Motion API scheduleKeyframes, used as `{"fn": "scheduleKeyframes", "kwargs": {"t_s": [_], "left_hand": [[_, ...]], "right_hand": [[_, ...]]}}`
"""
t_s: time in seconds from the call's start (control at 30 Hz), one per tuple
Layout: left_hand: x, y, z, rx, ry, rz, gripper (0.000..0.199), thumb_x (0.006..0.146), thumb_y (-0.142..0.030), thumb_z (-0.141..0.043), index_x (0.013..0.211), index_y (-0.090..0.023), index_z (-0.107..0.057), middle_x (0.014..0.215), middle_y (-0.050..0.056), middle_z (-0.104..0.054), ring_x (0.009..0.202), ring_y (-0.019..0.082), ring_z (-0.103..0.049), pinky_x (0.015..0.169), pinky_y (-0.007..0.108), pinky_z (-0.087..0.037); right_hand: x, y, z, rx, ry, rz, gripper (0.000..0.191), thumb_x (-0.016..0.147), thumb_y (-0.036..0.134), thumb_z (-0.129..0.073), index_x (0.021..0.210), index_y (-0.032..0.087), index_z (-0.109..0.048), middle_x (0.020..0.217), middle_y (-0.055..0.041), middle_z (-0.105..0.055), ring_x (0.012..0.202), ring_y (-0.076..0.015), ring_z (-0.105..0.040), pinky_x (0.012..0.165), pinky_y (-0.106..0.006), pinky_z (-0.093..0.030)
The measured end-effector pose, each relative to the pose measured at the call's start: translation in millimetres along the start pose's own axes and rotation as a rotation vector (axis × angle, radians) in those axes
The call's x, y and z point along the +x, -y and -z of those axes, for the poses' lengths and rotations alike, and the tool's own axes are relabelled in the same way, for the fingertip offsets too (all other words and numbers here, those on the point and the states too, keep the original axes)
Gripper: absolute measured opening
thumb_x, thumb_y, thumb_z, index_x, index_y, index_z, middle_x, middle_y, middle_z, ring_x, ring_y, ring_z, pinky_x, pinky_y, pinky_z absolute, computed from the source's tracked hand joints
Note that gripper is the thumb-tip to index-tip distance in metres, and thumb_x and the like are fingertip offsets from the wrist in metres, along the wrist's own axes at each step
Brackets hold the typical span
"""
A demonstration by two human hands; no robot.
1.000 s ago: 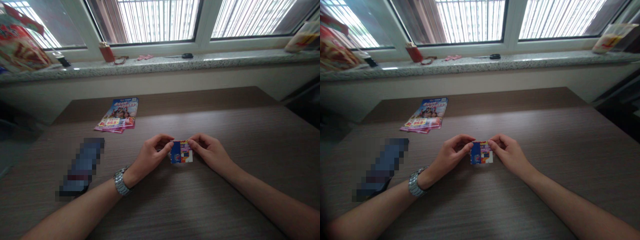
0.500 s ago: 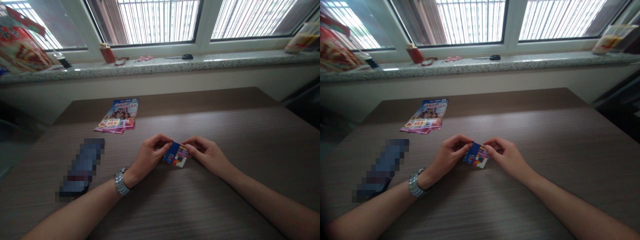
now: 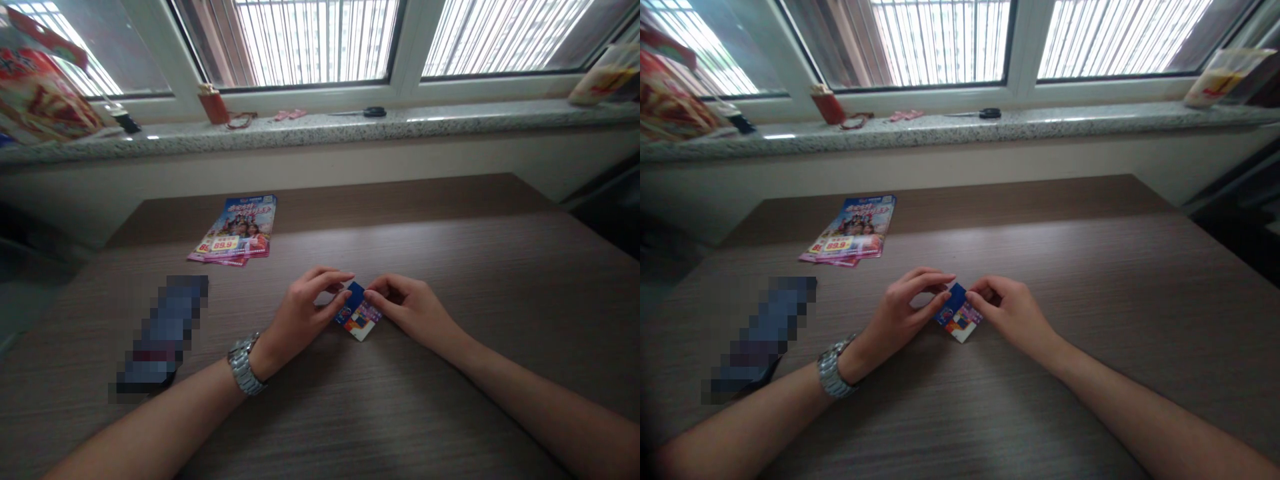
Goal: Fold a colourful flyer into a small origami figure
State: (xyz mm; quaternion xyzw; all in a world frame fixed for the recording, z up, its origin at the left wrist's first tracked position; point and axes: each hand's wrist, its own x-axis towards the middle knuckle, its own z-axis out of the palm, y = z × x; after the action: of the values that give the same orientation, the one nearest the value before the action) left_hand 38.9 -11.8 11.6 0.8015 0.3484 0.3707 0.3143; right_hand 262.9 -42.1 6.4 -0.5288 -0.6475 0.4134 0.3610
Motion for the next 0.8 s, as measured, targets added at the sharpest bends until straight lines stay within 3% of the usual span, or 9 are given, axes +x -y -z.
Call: {"fn": "scheduleKeyframes", "kwargs": {"t_s": [0.1,0.3,0.57,0.8], "left_hand": [[-1.4,-1.0,1.3,0.243,0.027,-0.189,0.026,0.098,-0.022,-0.062,0.123,-0.022,-0.067,0.123,0.009,-0.065,0.111,0.02,-0.063,0.097,0.037,-0.054],[-4.9,-4.5,1.0,0.519,0.324,-0.343,0.03,0.103,-0.028,-0.051,0.131,-0.021,-0.061,0.132,0.01,-0.064,0.116,0.025,-0.062,0.099,0.042,-0.055],[-7.2,-1.6,0.2,0.662,0.43,-0.354,0.043,0.103,-0.041,-0.049,0.142,-0.023,-0.053,0.145,0.01,-0.056,0.127,0.027,-0.059,0.114,0.046,-0.045],[-6.3,-0.9,2.5,0.682,0.448,-0.345,0.049,0.104,-0.046,-0.046,0.147,-0.024,-0.048,0.149,0.012,-0.052,0.138,0.03,-0.05,0.12,0.048,-0.036]], "right_hand": [[2.7,-2.7,5.3,-0.135,-0.061,0.036,0.016,0.093,0.034,-0.066,0.087,0.02,-0.073,0.073,0.0003,-0.07,0.066,-0.0159,-0.063,0.061,-0.027,-0.046],[11.2,-10.9,14.7,-0.431,-0.122,0.185,0.011,0.093,0.026,-0.067,0.086,0.019,-0.071,0.075,-0.0007,-0.067,0.07,-0.0172,-0.061,0.065,-0.029,-0.043],[16.6,-24.5,16.6,-0.555,-0.105,0.279,0.007,0.095,0.024,-0.065,0.096,0.02,-0.07,0.082,-0.0028,-0.063,0.079,-0.0193,-0.061,0.072,-0.032,-0.047],[20.5,-31.6,19.7,-0.721,-0.048,0.473,0.032,0.1,0.029,-0.057,0.129,0.021,-0.067,0.105,-0.0121,-0.064,0.096,-0.0258,-0.058,0.086,-0.041,-0.052]]}}
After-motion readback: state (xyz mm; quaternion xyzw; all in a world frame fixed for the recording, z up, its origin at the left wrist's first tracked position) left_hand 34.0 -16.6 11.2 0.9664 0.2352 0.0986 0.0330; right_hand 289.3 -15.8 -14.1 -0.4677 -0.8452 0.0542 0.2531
